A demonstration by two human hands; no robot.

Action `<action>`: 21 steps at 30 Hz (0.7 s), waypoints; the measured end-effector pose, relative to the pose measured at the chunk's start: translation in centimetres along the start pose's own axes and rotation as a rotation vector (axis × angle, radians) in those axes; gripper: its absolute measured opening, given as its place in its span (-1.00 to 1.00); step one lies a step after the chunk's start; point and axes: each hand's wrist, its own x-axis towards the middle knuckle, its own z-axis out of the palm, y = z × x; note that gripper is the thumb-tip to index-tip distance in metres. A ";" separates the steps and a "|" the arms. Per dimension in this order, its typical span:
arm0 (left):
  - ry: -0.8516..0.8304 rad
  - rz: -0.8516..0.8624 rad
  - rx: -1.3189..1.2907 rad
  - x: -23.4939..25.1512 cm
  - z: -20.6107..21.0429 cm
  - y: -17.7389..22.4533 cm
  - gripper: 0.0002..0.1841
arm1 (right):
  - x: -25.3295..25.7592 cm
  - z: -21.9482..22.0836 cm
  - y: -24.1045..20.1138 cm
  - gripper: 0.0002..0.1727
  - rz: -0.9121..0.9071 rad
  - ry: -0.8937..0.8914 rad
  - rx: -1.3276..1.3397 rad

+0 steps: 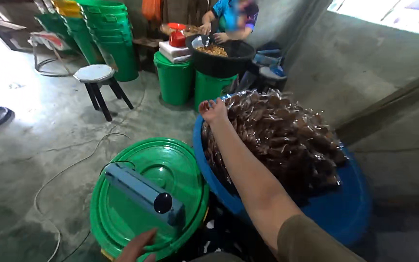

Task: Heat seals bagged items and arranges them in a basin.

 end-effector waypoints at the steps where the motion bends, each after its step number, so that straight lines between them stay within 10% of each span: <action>1: 0.003 0.138 0.009 1.9 0.7 2.3 -0.63 | -0.8 0.7 0.2 -0.59 0.013 0.004 0.026; 8: 0.340 0.692 0.173 10.2 5.5 8.3 -0.48 | -3.8 2.2 0.8 -0.52 0.062 -0.017 0.109; 21: 0.307 0.639 0.154 10.9 8.9 9.0 -0.53 | -2.0 -0.4 2.7 -0.44 -0.041 0.112 -0.157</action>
